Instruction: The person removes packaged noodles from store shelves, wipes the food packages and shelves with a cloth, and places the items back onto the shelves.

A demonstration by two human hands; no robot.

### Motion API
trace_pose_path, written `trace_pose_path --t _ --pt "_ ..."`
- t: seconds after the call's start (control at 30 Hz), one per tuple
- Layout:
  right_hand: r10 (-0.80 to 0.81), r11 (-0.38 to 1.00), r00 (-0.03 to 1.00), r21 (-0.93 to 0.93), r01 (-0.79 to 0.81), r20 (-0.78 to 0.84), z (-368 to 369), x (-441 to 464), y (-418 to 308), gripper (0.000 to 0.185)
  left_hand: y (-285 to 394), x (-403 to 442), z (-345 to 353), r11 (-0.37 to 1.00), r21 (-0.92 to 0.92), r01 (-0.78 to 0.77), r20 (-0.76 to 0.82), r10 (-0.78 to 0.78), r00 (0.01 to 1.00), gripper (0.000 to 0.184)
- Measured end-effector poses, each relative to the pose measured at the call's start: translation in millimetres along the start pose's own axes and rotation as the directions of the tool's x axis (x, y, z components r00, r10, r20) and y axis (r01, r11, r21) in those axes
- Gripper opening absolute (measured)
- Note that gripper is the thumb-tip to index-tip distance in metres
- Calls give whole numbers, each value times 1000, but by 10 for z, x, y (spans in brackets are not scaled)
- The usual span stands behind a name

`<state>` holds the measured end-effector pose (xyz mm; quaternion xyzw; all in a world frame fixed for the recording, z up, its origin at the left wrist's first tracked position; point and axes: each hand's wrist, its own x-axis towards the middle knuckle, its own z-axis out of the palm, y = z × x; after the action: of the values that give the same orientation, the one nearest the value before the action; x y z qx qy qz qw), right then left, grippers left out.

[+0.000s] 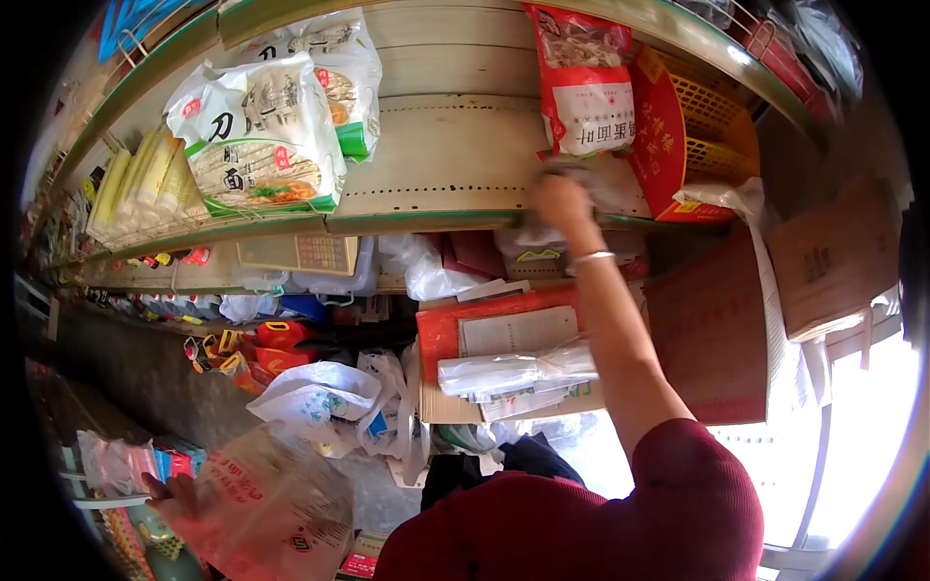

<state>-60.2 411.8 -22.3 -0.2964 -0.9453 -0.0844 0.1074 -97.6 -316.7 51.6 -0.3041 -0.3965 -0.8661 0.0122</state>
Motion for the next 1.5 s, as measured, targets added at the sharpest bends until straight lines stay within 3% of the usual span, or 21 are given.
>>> trace_pose_path --t 0.03,0.1,0.13,0.17,0.2,0.23,0.3,0.37,0.43,0.47,0.57,0.67,0.77,0.83,0.9,1.03,1.3,1.37,1.4,1.43,1.5 --pt "-334 938 943 -97 333 7 -62 51 -365 15 -20 46 74 1000 7 1 15 -1 1000 46" --pt "-490 866 870 141 479 54 -540 -48 -1227 18 -101 174 235 1000 13 6 44 -7 999 46" --pt "-458 808 889 411 422 -12 -398 -64 -1600 19 -149 241 331 1000 19 10 61 -11 998 46" --pt "-678 600 726 485 637 -115 -124 -39 -1915 21 -197 307 437 1000 29 9 76 -11 997 46" --pt "-660 323 745 859 397 -96 -255 -176 -2087 23 -267 378 560 999 36 8 91 -11 996 46" --pt "-687 198 724 943 266 -60 -332 -366 -2207 22 -305 443 674 998 57 4 104 -10 995 47" --pt "-737 124 676 985 122 9 -381 -726 -2224 30 -395 589 947 996 86 -1 124 -10 992 47" --pt "-807 107 591 985 136 6 -312 -1084 -2026 49 -570 766 1281 992 126 -5 142 -13 990 47" --pt "-899 147 412 989 -27 145 -228 -1456 -1721 64 -717 942 1609 982 190 0 136 -26 990 47" --pt "-887 123 455 990 68 78 -232 -1669 -1603 71 -772 1000 1753 973 233 0 117 -28 993 47" --pt "-910 298 237 934 -195 340 -277 -2175 -1250 101 -864 1282 2118 918 396 -33 125 -18 992 40" --pt "-891 235 341 947 -219 299 -266 -2530 -1169 110 -975 1501 2790 926 376 -36 -31 52 998 40" --pt "-742 -170 659 918 -358 120 -147 -2537 -1323 111 -1033 1733 3309 958 263 -117 -61 137 989 42" --pt "-627 -386 760 780 -493 170 -506 -2347 -1294 112 -1098 1828 3653 962 229 -151 -56 168 984 43" --pt "-478 -656 863 587 -475 164 -623 -2088 -1257 109 -1178 1903 3899 961 199 -190 -53 204 977 44" --pt "-380 -790 898 427 -440 221 -862 -1582 -990 104 -1309 1982 4205 939 146 -311 -52 321 946 46" --pt "-16 -789 994 609 -81 112 -1021 -817 -740 97 -1542 2199 4284 880 -142 -453 -46 452 891 35" --pt "8 -872 991 486 -57 131 -1103 -714 -689 97 -1636 2317 4232 890 -398 -223 441 399 804 32" --pt "20 -887 988 459 -52 151 -1082 -662 -656 97 -1777 2204 4482 872 -249 -421 63 448 892 32" --pt "33 -886 988 461 -39 148 -1060 -639 -619 97 -1840 2245 4448 871 -261 -415 70 446 892 32" --pt "86 -900 976 436 -11 201 -982 -589 -557 97 -2066 2400 4249 890 -328 -316 493 447 747 35"
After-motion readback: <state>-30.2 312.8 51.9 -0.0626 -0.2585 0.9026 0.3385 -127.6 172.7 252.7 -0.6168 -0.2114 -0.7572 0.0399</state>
